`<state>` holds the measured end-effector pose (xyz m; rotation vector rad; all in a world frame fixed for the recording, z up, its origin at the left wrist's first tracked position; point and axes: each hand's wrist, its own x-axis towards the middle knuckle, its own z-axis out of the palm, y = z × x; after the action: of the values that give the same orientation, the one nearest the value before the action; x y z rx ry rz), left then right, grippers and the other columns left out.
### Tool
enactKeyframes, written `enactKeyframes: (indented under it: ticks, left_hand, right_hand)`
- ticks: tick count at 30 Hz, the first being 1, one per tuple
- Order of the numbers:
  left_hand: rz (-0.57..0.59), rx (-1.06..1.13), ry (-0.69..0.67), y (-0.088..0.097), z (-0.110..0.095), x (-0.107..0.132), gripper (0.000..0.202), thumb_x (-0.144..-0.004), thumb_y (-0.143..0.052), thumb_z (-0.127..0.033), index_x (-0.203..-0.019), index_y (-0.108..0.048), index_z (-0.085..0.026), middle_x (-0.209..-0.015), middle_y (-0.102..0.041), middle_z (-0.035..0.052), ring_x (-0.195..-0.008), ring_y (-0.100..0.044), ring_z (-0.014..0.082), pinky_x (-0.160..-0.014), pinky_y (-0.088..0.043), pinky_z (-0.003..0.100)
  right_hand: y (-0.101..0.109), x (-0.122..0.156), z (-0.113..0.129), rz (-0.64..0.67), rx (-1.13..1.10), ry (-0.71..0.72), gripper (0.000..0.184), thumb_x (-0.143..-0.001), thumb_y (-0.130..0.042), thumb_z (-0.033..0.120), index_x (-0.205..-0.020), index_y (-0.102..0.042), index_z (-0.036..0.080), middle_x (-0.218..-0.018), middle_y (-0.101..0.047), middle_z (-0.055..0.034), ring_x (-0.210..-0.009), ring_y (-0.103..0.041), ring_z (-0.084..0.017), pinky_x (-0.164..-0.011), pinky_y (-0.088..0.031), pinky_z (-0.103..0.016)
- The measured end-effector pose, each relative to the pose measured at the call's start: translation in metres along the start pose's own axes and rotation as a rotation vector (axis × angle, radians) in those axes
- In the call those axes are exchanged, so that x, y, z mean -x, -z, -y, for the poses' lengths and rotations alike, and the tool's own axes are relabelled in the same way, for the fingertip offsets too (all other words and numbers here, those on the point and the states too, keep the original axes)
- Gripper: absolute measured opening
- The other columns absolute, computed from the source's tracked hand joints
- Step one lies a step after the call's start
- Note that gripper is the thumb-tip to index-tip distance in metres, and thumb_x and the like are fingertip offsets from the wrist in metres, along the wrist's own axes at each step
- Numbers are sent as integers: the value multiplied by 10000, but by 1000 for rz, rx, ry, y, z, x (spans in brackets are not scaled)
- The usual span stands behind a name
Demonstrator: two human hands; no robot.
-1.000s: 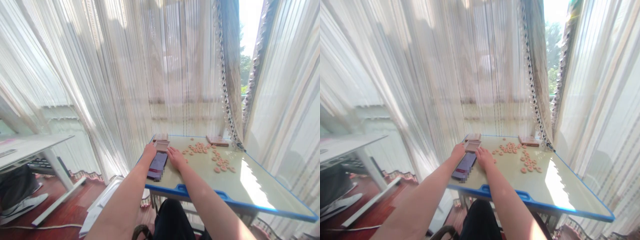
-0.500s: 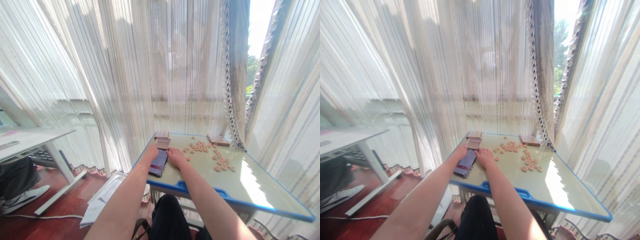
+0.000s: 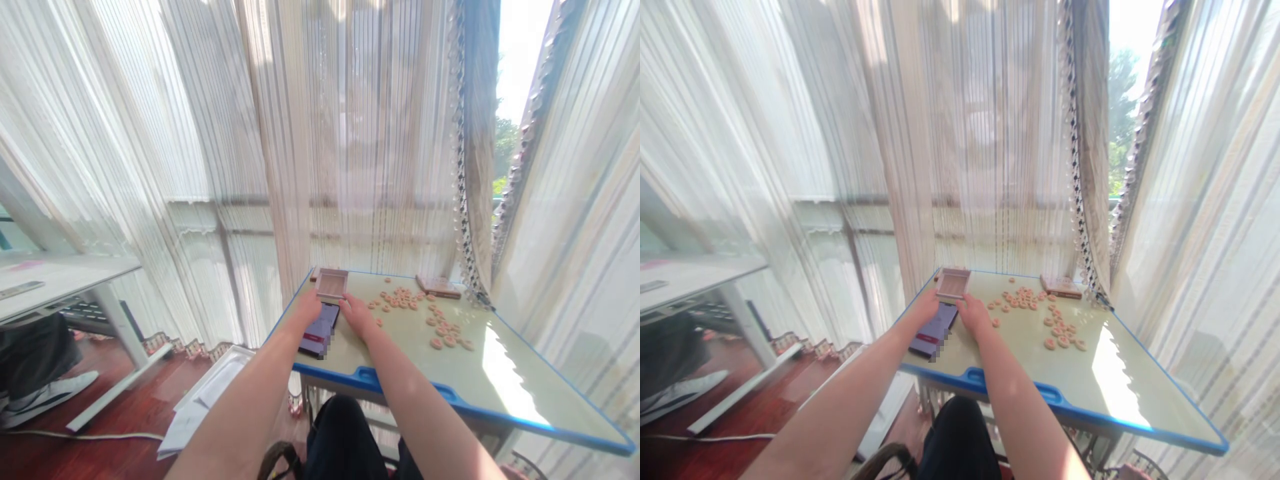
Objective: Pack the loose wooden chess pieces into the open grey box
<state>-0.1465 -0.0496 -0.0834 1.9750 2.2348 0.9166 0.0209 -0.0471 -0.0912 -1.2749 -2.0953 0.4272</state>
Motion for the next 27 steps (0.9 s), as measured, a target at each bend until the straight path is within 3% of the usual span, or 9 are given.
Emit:
enactKeyframes:
  ticks: [2, 6, 9, 11, 14, 19, 21, 24, 27]
  left_hand:
    - [-22, -59, -34, 4, -14, 6, 311, -845, -388, -149, -1092, -577, -131, -1175, -577, 132, -1154, -480, 217, -993, -345, 330]
    - [-113, -69, -317, 7, -59, 23, 298, -872, -382, -234, -1053, -595, -131, -1077, -603, 119, -1073, -500, 211, -981, -345, 317]
    - [-133, -34, -505, 7, -95, 36, 305, -892, -357, -283, -935, -628, -148, -987, -597, 105, -1006, -504, 203, -941, -369, 322]
    - [-116, -22, -602, 5, -114, 41, 331, -897, -343, -311, -885, -633, -151, -946, -586, 101, -963, -512, 198, -906, -385, 322]
    - [-23, 23, -649, -3, -133, 47, 335, -889, -352, -320, -828, -639, -159, -888, -586, 84, -875, -533, 174, -830, -404, 287]
    - [250, 34, -622, -27, -144, 61, 471, -826, -422, -473, -498, -566, -166, -668, -559, 31, -598, -494, 117, -610, -380, 246]
    - [300, 54, -645, -33, -142, 65, 498, -821, -416, -494, -467, -539, -165, -608, -539, 16, -543, -462, 103, -559, -350, 239]
    - [325, 30, -699, -35, -137, 64, 528, -800, -405, -566, -488, -547, -165, -546, -518, 5, -533, -457, 105, -550, -334, 235]
    - [262, 29, -652, -33, -135, 55, 552, -843, -301, -573, -614, -602, -171, -608, -577, 20, -605, -517, 137, -598, -370, 249]
  right_hand:
    - [11, 0, 2, -135, -135, -32, 435, -858, -386, 350, -1210, -544, 151, -1257, -548, -101, -1166, -485, -204, -980, -354, -332]
    - [51, 8, -12, -425, -472, -241, 380, -785, -439, 392, -991, -626, 133, -958, -672, -99, -838, -640, -206, -763, -487, -320]
    - [87, 22, -38, -498, -514, -342, 301, -732, -502, 355, -919, -584, 134, -867, -656, -84, -678, -645, -177, -630, -506, -284]
    - [108, 37, -55, -478, -494, -369, 271, -695, -526, 248, -946, -541, 148, -854, -640, -63, -591, -629, -145, -559, -499, -258]
    - [129, 63, -75, -347, -453, -464, 382, -656, -506, 127, -1035, -479, 173, -776, -619, -23, -478, -595, -128, -452, -467, -243]
    - [129, 104, -96, -114, -295, -548, 389, -679, -490, 110, -1062, -485, 181, -620, -599, 8, -411, -550, -123, -418, -425, -237]
    - [123, 115, -100, -93, -128, -507, 295, -715, -499, 158, -1006, -539, 186, -622, -614, -4, -472, -560, -127, -487, -437, -248]
    - [119, 123, -101, -130, 103, -359, 238, -757, -539, 270, -964, -599, 170, -792, -646, -55, -741, -598, -170, -694, -450, -279]
    - [124, 123, -101, -184, 213, -257, 269, -847, -437, 313, -954, -632, 161, -934, -630, -92, -883, -570, -189, -822, -415, -301]
